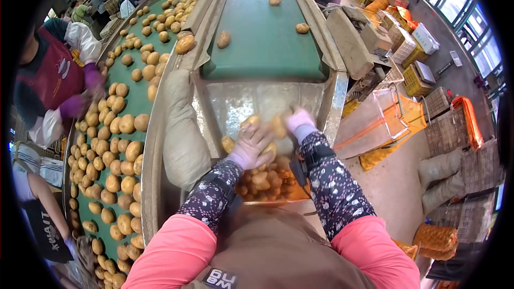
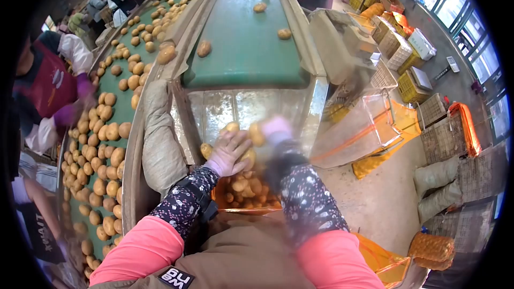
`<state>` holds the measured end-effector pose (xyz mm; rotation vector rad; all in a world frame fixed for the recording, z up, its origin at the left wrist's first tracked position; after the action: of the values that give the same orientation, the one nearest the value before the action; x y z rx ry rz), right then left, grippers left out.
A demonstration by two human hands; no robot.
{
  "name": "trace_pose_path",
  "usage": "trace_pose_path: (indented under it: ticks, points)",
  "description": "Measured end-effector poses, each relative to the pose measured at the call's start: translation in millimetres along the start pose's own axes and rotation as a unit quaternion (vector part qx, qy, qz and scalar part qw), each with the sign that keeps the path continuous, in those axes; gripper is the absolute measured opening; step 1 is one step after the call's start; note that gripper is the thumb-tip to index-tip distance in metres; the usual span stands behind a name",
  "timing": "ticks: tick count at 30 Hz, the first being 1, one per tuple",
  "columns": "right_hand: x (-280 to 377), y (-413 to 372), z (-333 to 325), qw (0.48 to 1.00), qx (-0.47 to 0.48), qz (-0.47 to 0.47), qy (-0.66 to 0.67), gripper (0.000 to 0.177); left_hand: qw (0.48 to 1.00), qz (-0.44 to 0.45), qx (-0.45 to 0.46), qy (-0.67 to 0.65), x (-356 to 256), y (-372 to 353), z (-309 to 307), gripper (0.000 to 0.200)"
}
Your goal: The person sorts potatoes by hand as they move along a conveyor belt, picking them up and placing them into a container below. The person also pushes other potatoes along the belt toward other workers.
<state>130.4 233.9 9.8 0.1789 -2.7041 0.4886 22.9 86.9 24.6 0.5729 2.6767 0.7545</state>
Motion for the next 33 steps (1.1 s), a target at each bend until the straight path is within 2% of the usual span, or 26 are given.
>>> trace_pose_path:
  ticks: [3, 5, 8, 11, 13, 17, 20, 23, 26, 29, 33]
  points:
    - [2, -37, 16, 0.998, 0.011, -0.002, 0.054, 0.065, 0.999, -0.034, 0.012, 0.037, 7, 6, 4, 0.069]
    - [2, -59, 19, 0.997, -0.048, -0.006, 0.062, 0.066, 0.997, -0.054, 0.021, 0.049, 11, 7, 6, 0.07]
    - [-3, -77, 25, 0.975, -0.208, -0.069, 0.026, 0.071, 0.997, -0.06, 0.022, 0.05, 15, 8, 6, 0.069]
    - [17, -110, -8, 0.911, -0.374, -0.171, -0.006, 0.039, 0.994, -0.071, 0.055, 0.057, 16, 7, 11, 0.068]
    - [20, -114, -14, 0.905, -0.38, -0.19, -0.009, 0.038, 0.989, -0.089, 0.1, 0.062, 18, 7, 12, 0.069]
    - [20, -113, -6, 0.911, -0.356, -0.208, -0.013, 0.043, 0.993, -0.058, 0.068, 0.073, 5, 6, -6, 0.064]
    - [7, -95, 22, 0.965, -0.198, -0.166, -0.035, 0.074, 0.993, -0.053, 0.064, 0.086, 4, -4, -10, 0.065]
    - [3, -95, 28, 0.946, -0.254, -0.198, -0.037, 0.075, 0.995, -0.056, 0.057, 0.065, 8, -11, -2, 0.066]
    - [20, -114, 1, 0.906, -0.344, -0.243, -0.03, 0.058, 0.996, -0.063, 0.054, 0.046, 12, -15, 3, 0.067]
    - [21, -109, 2, 0.913, -0.332, -0.233, -0.034, 0.058, 0.995, -0.058, 0.052, 0.058, 11, -15, 2, 0.068]
    - [21, -102, 7, 0.936, -0.278, -0.205, -0.061, 0.067, 0.995, -0.062, 0.049, 0.053, 12, -17, 3, 0.068]
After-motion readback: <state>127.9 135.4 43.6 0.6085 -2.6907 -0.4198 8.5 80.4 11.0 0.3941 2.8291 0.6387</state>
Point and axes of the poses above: each hand's wrist, its own y-axis towards the middle knuckle, its own z-axis out of the palm, x = y × z, the point moved 10 cm from there along y, towards the middle knuckle, and after that the axes turned 9 degrees about -x, right-handed, at the moved point
